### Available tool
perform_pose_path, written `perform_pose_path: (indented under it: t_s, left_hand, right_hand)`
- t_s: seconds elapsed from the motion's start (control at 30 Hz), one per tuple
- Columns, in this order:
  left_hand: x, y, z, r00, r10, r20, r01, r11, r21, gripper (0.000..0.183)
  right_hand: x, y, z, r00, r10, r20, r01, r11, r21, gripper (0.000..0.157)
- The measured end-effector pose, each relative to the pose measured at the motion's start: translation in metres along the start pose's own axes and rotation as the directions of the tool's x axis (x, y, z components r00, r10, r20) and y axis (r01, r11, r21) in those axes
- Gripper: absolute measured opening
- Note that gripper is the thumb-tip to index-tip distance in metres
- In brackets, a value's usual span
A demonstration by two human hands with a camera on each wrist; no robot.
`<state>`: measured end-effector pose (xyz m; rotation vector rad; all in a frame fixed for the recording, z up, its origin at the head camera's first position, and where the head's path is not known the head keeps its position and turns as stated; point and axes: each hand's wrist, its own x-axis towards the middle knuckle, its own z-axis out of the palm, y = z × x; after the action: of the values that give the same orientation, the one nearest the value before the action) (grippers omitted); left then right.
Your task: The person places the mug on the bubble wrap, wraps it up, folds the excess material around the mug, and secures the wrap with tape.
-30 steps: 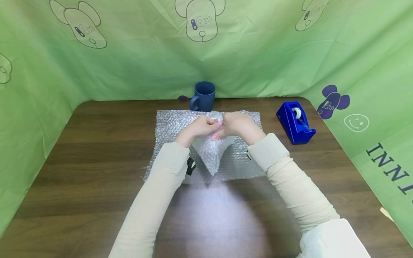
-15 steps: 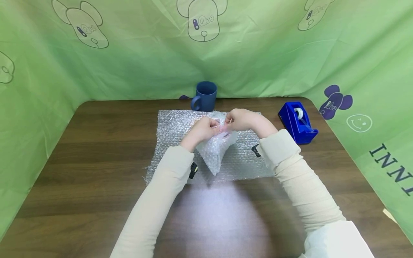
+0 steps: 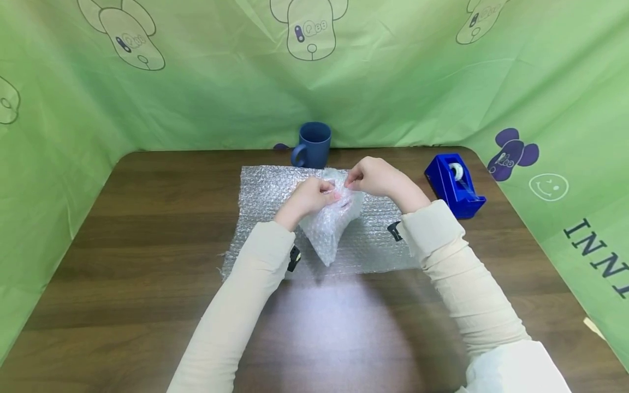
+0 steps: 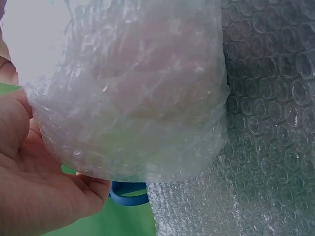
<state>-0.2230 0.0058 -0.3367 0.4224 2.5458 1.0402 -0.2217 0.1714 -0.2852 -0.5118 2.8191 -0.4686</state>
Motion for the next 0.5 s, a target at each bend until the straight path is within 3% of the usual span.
perform_pose_path:
  t_s: [0.17, 0.33, 0.5]
  left_hand:
    - [0.0, 0.0, -0.001, 1.0, 0.004, 0.003, -0.004, 1.0, 0.008, 0.032]
    - [0.0, 0.0, -0.001, 1.0, 0.008, 0.011, -0.008, 1.0, 0.017, 0.032]
    - [-0.001, 0.0, -0.002, 1.0, 0.001, 0.014, -0.001, 1.0, 0.025, 0.034]
  right_hand:
    - [0.003, 0.007, 0.001, 0.998, 0.065, -0.02, -0.063, 0.995, 0.079, 0.015]
    - [0.009, 0.016, 0.006, 0.986, 0.164, -0.027, -0.156, 0.969, 0.191, 0.017]
    - [0.013, 0.022, 0.009, 0.976, 0.215, -0.027, -0.202, 0.95, 0.236, 0.02]
